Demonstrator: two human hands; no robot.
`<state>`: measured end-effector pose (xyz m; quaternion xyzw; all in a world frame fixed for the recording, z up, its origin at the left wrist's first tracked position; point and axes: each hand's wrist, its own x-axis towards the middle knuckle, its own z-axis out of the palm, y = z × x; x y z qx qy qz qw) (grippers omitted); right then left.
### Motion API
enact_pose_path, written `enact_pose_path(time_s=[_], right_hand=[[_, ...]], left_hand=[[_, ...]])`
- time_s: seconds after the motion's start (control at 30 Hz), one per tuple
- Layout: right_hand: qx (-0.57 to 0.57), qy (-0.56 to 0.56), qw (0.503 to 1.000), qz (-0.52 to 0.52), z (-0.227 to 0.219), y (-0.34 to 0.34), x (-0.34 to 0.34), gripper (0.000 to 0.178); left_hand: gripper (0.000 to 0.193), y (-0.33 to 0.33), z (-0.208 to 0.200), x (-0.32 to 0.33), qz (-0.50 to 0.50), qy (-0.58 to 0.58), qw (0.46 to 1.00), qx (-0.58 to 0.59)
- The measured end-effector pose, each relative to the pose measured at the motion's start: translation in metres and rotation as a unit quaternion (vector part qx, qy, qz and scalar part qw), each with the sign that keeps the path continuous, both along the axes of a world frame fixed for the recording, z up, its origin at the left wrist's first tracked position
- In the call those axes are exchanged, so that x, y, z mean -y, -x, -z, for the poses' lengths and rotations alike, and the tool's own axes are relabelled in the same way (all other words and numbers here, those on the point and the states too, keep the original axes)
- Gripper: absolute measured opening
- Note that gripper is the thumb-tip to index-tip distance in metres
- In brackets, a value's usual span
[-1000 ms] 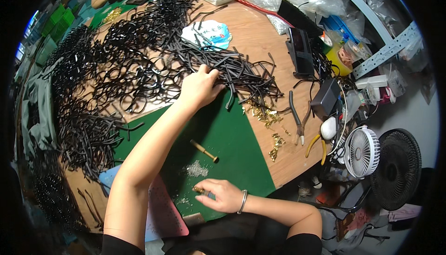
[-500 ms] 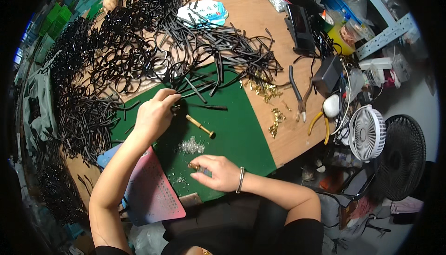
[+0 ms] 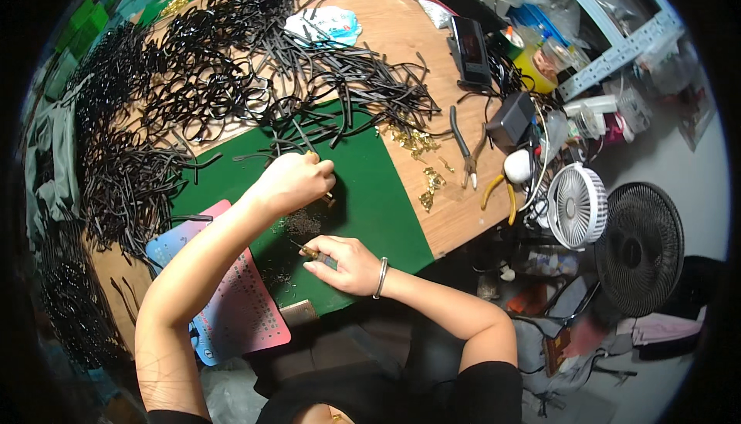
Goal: The person assembles eyeglasses by hand, repeatedly picking up frames and small metal parts from a workbench, inserting components into the frame arms, and placing the assembled glasses on a pink mat. The process is repeated multiple times with different frames.
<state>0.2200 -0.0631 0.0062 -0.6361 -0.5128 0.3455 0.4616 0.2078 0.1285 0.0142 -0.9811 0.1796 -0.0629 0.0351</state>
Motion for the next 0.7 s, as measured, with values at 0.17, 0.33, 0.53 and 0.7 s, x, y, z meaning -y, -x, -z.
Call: enact_pose_path(time_s=[0.17, 0.33, 0.53, 0.7], right_hand=[[-0.102, 0.129, 0.986, -0.005, -0.008, -0.002, -0.003, 0.023], [0.024, 0.148, 0.989, 0.001, -0.041, -0.057, 0.001, 0.021], [0.453, 0.302, 0.81, 0.216, -0.025, -0.147, -0.062, 0.024], [0.516, 0.332, 0.766, 0.189, -0.022, -0.144, -0.074, 0.019]], left_hand=[[0.015, 0.002, 0.006, 0.0, -0.021, -0.009, 0.999, 0.033], [0.022, 0.055, -0.055, -0.011, -0.161, 0.295, 0.912, 0.235], [0.015, 0.129, -0.091, 0.042, -0.191, 0.458, 0.849, 0.182], [0.018, 0.197, -0.068, 0.076, -0.352, 0.687, 0.635, 0.033]])
